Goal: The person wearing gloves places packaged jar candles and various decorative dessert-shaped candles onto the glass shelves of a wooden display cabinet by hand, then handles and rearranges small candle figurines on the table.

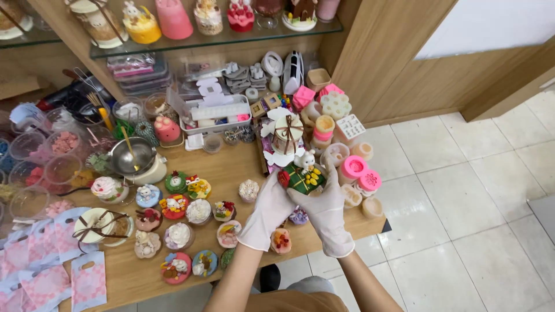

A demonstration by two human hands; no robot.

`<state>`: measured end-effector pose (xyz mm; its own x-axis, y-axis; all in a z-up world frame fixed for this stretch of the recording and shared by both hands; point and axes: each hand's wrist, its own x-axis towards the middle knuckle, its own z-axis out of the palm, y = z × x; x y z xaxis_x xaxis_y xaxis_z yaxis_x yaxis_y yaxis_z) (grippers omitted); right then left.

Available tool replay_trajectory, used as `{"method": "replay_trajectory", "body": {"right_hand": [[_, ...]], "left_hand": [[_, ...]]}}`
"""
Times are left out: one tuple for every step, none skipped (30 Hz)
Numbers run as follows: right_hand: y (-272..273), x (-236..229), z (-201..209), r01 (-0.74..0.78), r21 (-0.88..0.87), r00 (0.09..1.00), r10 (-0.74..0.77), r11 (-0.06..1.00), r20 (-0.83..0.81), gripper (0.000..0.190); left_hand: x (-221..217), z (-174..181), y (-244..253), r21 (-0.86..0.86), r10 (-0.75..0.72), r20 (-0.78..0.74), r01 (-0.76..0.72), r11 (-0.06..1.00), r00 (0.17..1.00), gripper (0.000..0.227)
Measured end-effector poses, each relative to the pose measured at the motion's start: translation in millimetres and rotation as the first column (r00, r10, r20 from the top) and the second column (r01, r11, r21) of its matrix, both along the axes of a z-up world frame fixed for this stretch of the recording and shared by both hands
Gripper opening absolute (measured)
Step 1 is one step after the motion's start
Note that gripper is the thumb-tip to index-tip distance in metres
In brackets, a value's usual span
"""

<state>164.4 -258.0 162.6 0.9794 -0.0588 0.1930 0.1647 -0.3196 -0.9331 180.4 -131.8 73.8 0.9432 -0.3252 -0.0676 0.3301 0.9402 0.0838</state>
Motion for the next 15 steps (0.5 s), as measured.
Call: {"method": "replay_trajectory", "body": {"right_hand": [[7,6,9,-0.004,0.037,1.000,0.005,0.999,-0.010,0.111],[14,11,16,-0.009,0.073,1.000,0.010,0.997,-0.020,0.111],[19,16,21,-0.015,0.112,0.999,0.018,0.994,-0.031,0.111],[25,22,25,-0.015,0.066,1.000,0.015,0.998,-0.006,0.112],[31,28,29,-0.011,0.017,1.000,0.011,1.000,0.015,0.114],[36,33,32,-0.006,-0.032,0.999,0.007,0.999,0.037,0.115],[41,39,34,-0.034,-0.030,0.991,0.038,0.999,0.130,0.115],[47,47,34,-0.063,-0.029,0.973,0.068,0.998,0.222,0.115],[54,54,36,-0.092,-0.033,0.945,0.097,0.995,0.311,0.115],[61,60,38,-0.145,0.070,0.946,0.118,0.987,0.301,0.114],[69,65,42,-0.201,0.173,0.944,0.144,0.964,0.296,0.113],[77,70,46,-0.254,0.273,0.941,0.172,0.928,0.292,0.112],[84,76,52,-0.210,0.216,0.956,0.154,0.954,0.251,0.111],[89,82,58,-0.167,0.156,0.968,0.132,0.974,0.212,0.111],[95,88,64,-0.125,0.093,0.979,0.107,0.988,0.175,0.111]], "left_hand": [[7,10,7,0.012,-0.006,0.110,0.005,1.000,0.994,0.044],[13,20,13,0.025,-0.014,0.218,0.009,1.000,0.976,0.042],[17,27,20,0.175,0.019,0.289,-0.072,0.982,0.957,0.041],[22,35,27,0.314,0.040,0.363,-0.162,0.935,0.931,0.042],[28,44,35,0.435,0.048,0.432,-0.255,0.864,0.901,0.043],[36,53,43,0.340,0.067,0.305,-0.174,0.924,0.950,0.044],[46,61,51,0.229,0.067,0.177,-0.107,0.967,0.982,0.045],[53,67,58,0.106,0.048,0.049,-0.053,0.993,0.998,0.048],[55,71,65,0.214,0.086,0.234,-0.138,0.967,0.968,0.046],[57,76,71,0.302,0.099,0.413,-0.239,0.923,0.905,0.045],[60,81,78,0.366,0.088,0.580,-0.355,0.860,0.810,0.044],[68,87,84,0.280,0.104,0.460,-0.256,0.925,0.882,0.045],[77,94,90,0.174,0.101,0.330,-0.166,0.971,0.939,0.048],[86,101,96,0.050,0.077,0.197,-0.088,0.995,0.977,0.051],[92,107,103,0.021,0.087,0.218,-0.094,0.995,0.972,0.050]]}}
